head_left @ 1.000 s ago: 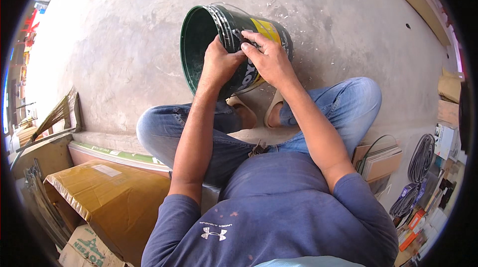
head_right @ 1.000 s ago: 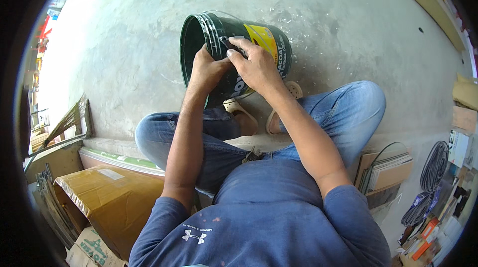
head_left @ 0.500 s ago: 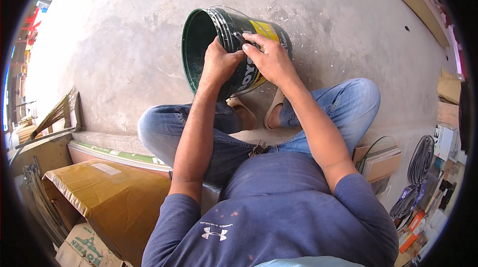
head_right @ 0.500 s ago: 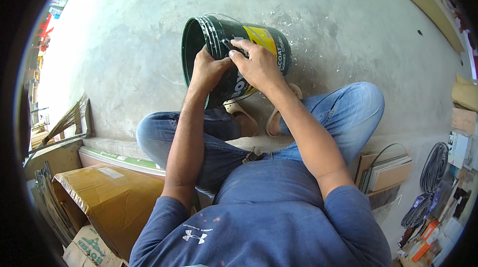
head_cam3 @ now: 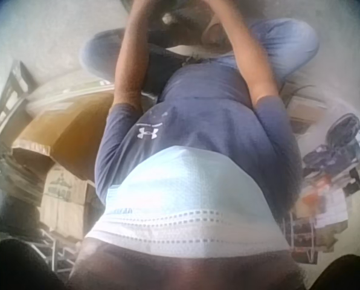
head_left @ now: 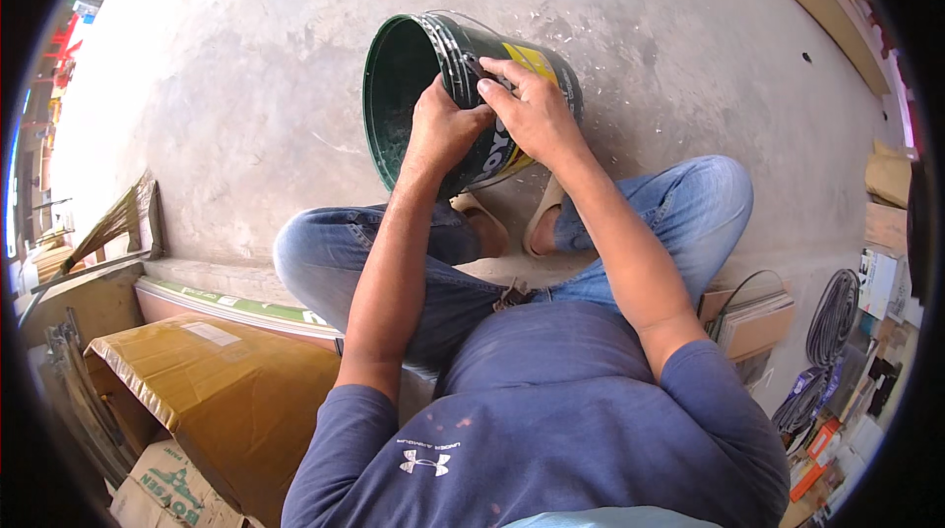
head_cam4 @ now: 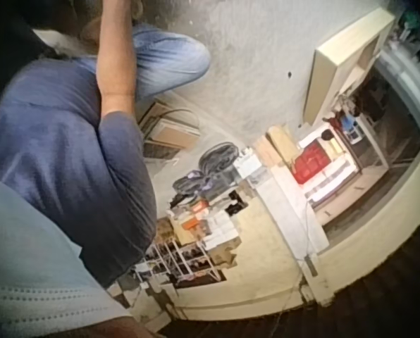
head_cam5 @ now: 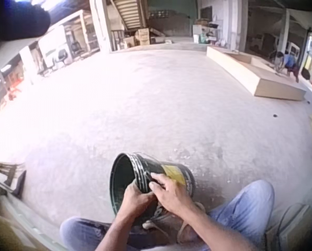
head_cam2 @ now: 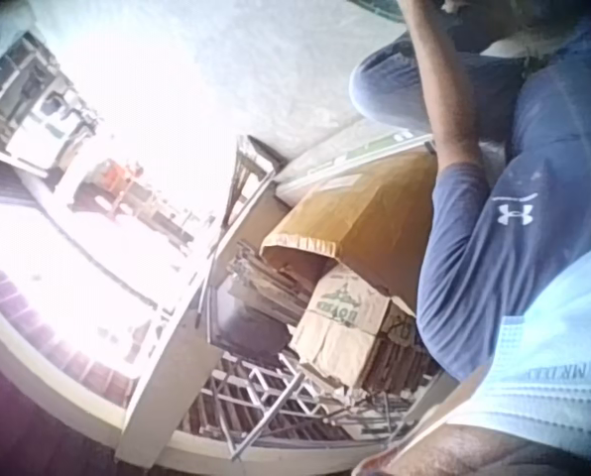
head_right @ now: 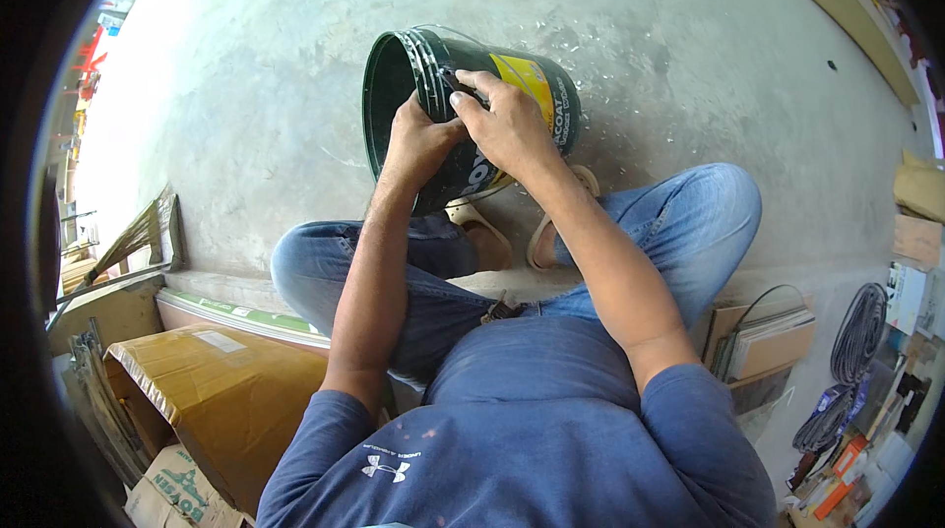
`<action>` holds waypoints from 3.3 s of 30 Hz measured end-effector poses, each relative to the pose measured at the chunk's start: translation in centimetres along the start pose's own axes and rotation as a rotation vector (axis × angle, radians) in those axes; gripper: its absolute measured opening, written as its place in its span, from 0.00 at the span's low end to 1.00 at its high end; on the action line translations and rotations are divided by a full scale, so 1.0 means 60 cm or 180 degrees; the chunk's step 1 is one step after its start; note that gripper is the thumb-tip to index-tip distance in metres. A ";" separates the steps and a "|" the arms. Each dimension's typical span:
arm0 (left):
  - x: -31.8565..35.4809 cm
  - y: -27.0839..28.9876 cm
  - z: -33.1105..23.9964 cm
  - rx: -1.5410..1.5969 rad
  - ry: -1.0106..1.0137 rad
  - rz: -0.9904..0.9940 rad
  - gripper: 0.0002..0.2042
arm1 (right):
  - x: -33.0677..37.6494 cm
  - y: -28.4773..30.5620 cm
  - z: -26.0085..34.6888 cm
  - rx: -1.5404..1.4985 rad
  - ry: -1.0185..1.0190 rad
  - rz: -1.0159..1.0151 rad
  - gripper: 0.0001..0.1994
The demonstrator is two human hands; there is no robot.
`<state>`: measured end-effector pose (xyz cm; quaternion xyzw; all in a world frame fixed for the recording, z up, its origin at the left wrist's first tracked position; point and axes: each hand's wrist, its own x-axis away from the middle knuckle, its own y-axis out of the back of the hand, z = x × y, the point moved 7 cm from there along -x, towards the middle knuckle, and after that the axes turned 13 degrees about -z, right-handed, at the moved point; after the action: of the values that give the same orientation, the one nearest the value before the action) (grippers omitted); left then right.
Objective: Scraping residue from the rim of a plastic bucket using a utility knife while sitting on the floor.
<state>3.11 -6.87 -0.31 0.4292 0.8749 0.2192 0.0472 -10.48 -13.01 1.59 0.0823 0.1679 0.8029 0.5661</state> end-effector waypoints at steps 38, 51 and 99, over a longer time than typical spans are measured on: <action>0.006 -0.008 0.001 -0.0129 -0.0139 0.0064 0.20 | -0.019 0.006 0.016 0.0174 0.0058 -0.0085 0.21; 0.015 -0.020 -0.008 -0.0263 -0.0415 0.0144 0.19 | -0.040 0.010 0.005 0.0250 -0.0151 -0.0060 0.21; -0.013 0.004 0.003 -0.0037 -0.0109 0.0163 0.15 | 0.013 -0.007 -0.057 -0.0295 -0.0541 0.0196 0.23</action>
<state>3.83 -7.32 -0.44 0.4549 0.8614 0.2181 0.0591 -11.48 -12.77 -1.78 0.1290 0.0794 0.8169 0.5565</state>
